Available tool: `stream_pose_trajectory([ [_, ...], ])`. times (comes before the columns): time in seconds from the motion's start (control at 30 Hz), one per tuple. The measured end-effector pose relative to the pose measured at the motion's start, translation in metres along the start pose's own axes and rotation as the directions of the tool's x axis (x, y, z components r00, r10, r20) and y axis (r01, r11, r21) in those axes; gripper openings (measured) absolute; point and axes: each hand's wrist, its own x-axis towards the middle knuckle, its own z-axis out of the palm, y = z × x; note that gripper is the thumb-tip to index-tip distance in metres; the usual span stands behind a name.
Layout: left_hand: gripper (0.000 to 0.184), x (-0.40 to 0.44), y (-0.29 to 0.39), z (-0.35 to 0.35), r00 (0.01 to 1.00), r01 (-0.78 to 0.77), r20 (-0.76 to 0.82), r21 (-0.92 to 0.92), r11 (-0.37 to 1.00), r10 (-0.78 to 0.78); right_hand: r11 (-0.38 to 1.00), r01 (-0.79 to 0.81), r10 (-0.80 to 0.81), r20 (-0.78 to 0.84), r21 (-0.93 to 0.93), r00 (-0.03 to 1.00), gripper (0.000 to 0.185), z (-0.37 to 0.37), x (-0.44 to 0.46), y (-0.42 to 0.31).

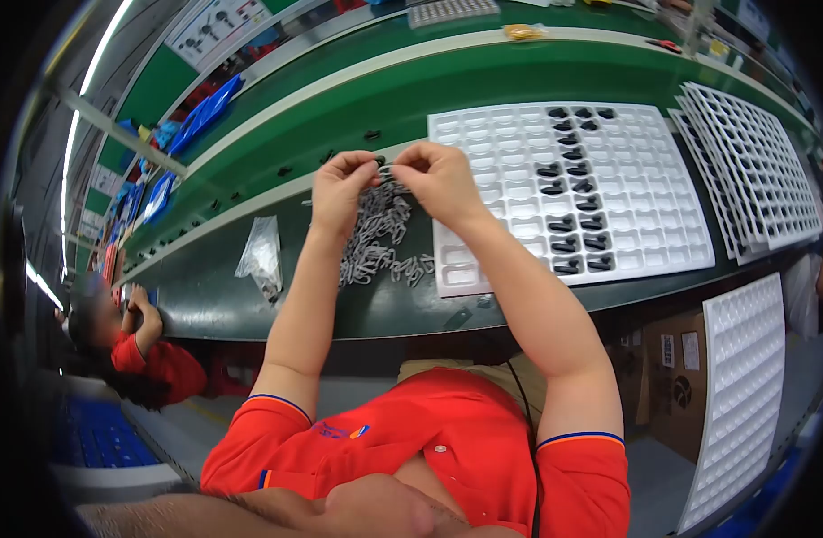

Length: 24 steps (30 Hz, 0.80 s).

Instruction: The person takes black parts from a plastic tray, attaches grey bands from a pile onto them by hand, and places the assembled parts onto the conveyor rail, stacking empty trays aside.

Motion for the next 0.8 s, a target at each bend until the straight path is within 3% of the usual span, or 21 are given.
stream_pose_trajectory([
  [0.07,0.022,-0.015,-0.009,-0.002,0.996,0.087,-0.005,-0.168,0.982,-0.089,1.0,-0.025,0.025,0.01,0.014,1.0,0.009,0.004,-0.001,0.003],
  [0.23,0.031,-0.017,-0.003,0.004,0.992,0.105,0.095,-0.19,0.976,-0.088,0.996,-0.084,0.083,-0.018,-0.004,0.996,0.008,0.005,-0.001,0.005],
  [0.33,0.037,-0.019,-0.001,0.003,0.98,0.143,0.167,-0.177,0.974,-0.113,0.994,-0.1,0.099,-0.008,-0.044,0.995,0.007,0.004,-0.001,0.006],
  [0.7,0.032,-0.024,-0.001,0.007,0.98,0.103,0.181,-0.1,0.99,-0.084,0.986,-0.105,0.106,0.001,-0.128,0.994,0.007,0.004,-0.003,0.003],
  [0.8,0.029,-0.024,0.0,0.006,0.979,0.114,0.179,-0.073,0.991,-0.099,0.989,-0.078,0.088,0.071,-0.128,0.994,0.01,0.001,-0.001,0.009],
])
